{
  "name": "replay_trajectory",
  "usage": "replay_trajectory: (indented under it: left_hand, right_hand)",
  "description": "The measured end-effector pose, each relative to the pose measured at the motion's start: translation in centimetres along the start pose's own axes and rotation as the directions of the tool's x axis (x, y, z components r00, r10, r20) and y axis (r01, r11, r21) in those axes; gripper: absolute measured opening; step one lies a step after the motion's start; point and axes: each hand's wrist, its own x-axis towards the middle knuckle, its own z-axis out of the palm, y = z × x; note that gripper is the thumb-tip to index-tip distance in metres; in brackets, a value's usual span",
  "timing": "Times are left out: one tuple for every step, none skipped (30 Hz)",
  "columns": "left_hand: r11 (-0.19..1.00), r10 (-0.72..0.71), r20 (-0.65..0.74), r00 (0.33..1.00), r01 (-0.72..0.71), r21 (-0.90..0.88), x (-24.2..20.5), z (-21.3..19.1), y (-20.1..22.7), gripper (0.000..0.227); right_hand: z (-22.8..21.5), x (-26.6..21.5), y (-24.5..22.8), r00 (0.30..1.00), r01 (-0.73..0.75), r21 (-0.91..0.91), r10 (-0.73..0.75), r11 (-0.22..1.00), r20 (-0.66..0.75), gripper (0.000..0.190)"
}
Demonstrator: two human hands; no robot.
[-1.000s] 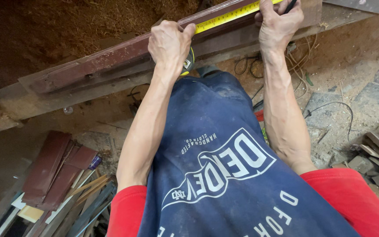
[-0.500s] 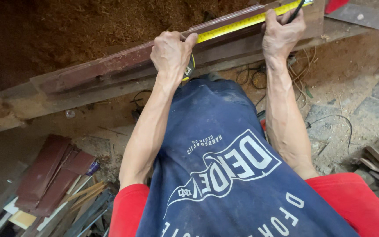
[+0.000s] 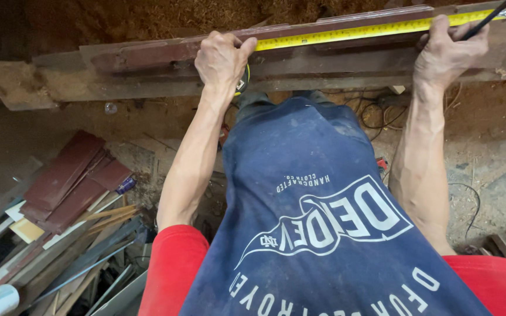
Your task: The person measures a long wooden plank with a tape measure and marks it with a pencil. They use a try square to draw straight lines across the plank at measured intervals.
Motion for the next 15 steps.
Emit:
replay_trajectory:
  left_hand:
    - [1.000, -0.009, 0.005, 1.000, 0.009, 0.006, 0.1, 0.1, -0.1, 0.039]
    - [1.000, -0.019, 0.011, 1.000, 0.018, 0.011, 0.3, 0.3, 0.0, 0.038]
    - [1.000, -0.028, 0.019, 0.999, 0.027, 0.015, 0.3, 0.4, 0.1, 0.038]
    - [0.999, -0.025, 0.008, 1.000, 0.025, 0.023, 0.4, 0.5, 0.1, 0.038]
    - [0.999, -0.022, -0.003, 1.000, 0.022, 0.030, 0.5, 0.6, 0.1, 0.039]
    - [0.999, -0.019, -0.014, 1.000, 0.020, 0.037, 0.6, 0.7, 0.2, 0.040]
    - [0.998, -0.012, -0.007, 1.000, 0.013, 0.057, 0.8, 0.7, 0.3, 0.040]
    - [0.997, -0.006, 0.000, 1.000, 0.006, 0.078, 1.0, 0.8, 0.4, 0.041]
    - [0.995, -0.004, 0.010, 1.000, 0.003, 0.101, 1.0, 0.8, 0.4, 0.042]
    - [0.995, -0.030, 0.023, 0.999, 0.028, 0.097, 1.0, 0.9, 0.5, 0.043]
    - [0.994, -0.052, 0.033, 0.998, 0.049, 0.095, 1.1, 1.0, 0.6, 0.044]
    - [0.993, -0.074, 0.044, 0.996, 0.070, 0.093, 1.2, 1.1, 0.7, 0.045]
    - [0.994, -0.057, 0.010, 0.998, 0.056, 0.098, 1.2, 1.2, 0.7, 0.045]
    - [0.994, -0.040, -0.023, 0.999, 0.042, 0.104, 1.1, 1.2, 0.8, 0.045]
    - [0.994, -0.021, -0.058, 0.998, 0.027, 0.108, 1.2, 1.4, 0.9, 0.045]
  right_hand:
    - [0.0, 0.0, 0.0, 1.000, 0.001, -0.011, -0.001, 1.000, 0.003, 0.027]
    - [-0.1, 0.0, 0.0, 1.000, 0.003, -0.022, -0.003, 1.000, 0.006, 0.028]
    - [-0.3, 0.0, 0.1, 1.000, 0.004, -0.037, -0.004, 0.999, 0.009, 0.030]
    - [-0.4, 0.0, 0.3, 1.000, 0.011, -0.048, -0.011, 0.999, 0.006, 0.029]
    - [-0.6, 0.1, 0.5, 1.000, 0.018, -0.060, -0.018, 0.998, 0.004, 0.029]
    - [-0.9, 0.1, 0.9, 1.000, 0.025, -0.072, -0.025, 0.997, 0.002, 0.028]
    - [-1.1, 0.3, 1.2, 0.999, 0.035, -0.111, -0.035, 0.993, 0.008, 0.025]
    - [-1.5, 0.4, 1.5, 0.999, 0.046, -0.150, -0.044, 0.988, 0.015, 0.022]
    - [-1.8, 0.3, 1.9, 0.999, 0.052, -0.189, -0.048, 0.981, 0.025, 0.019]
    - [-2.1, 0.3, 2.3, 0.992, 0.129, -0.294, -0.127, 0.947, 0.027, 0.018]
    - [-2.2, 0.4, 2.5, 0.978, 0.204, -0.390, -0.206, 0.898, 0.036, 0.017]
    - [-2.2, 0.5, 2.8, 0.969, 0.228, -0.463, -0.246, 0.856, 0.022, 0.017]
    - [-2.0, 0.5, 2.8, 0.958, 0.246, -0.537, -0.286, 0.807, 0.008, 0.017]
    - [-1.8, 0.3, 2.5, 0.956, 0.213, -0.589, -0.290, 0.779, -0.039, 0.018]
    - [-1.1, 0.0, 2.1, 0.951, 0.178, -0.637, -0.299, 0.750, -0.086, 0.019]
